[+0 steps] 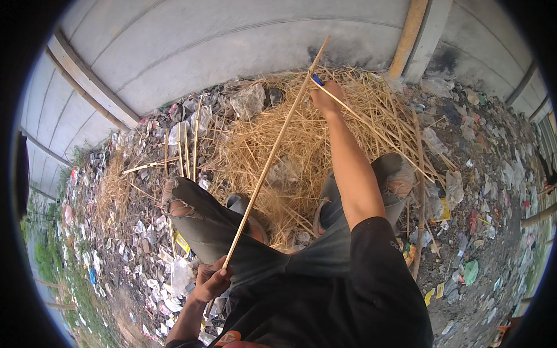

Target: The person sits on a pile of straw and debris, using a utility knife to split long bamboo poles into thin strips. They hold the bamboo with one hand and carefully slice along its length with the other, separating the material into usable slats.

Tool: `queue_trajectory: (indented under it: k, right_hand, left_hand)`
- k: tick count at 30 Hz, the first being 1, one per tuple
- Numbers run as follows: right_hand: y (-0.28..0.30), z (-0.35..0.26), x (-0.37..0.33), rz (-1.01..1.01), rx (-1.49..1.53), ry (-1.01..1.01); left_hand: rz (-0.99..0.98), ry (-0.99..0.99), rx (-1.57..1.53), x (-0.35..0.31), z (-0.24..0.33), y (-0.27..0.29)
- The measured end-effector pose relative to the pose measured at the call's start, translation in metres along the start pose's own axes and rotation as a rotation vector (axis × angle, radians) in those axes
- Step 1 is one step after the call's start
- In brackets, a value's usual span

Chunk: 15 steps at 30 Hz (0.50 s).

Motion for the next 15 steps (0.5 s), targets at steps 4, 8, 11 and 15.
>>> queue_trajectory:
  k: [4,8,11,15]
  right_hand:
    - [-0.075,-0.002,-0.004,-0.607,0.698,-0.053]
    - [-0.053,-0.026,-0.019,-0.792,0.669,0.006]
    - [0.022,-0.057,-0.007,-0.169,0.160,0.334]
    - [0.062,-0.078,-0.011,-0.042,0.035,0.614]
  left_hand:
    - [0.046,0.061,-0.238,-0.013,-0.022,0.023]
    - [0.088,0.092,-0.202,-0.020,-0.027,0.037]
    - [0.099,0.043,-0.146,-0.019,-0.017,0.040]
    - [0.073,0.001,-0.152,-0.014,-0.013,0.040]
Point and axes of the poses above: each hand's wrist, its own x-axis towards the middle knuckle, its own y-axis out of the back of the hand, z = x × y, the point moved 10 cm from there along x, towards the middle knuckle, and after that the axes turned 8 degrees about -y, right-handed, at the moved point
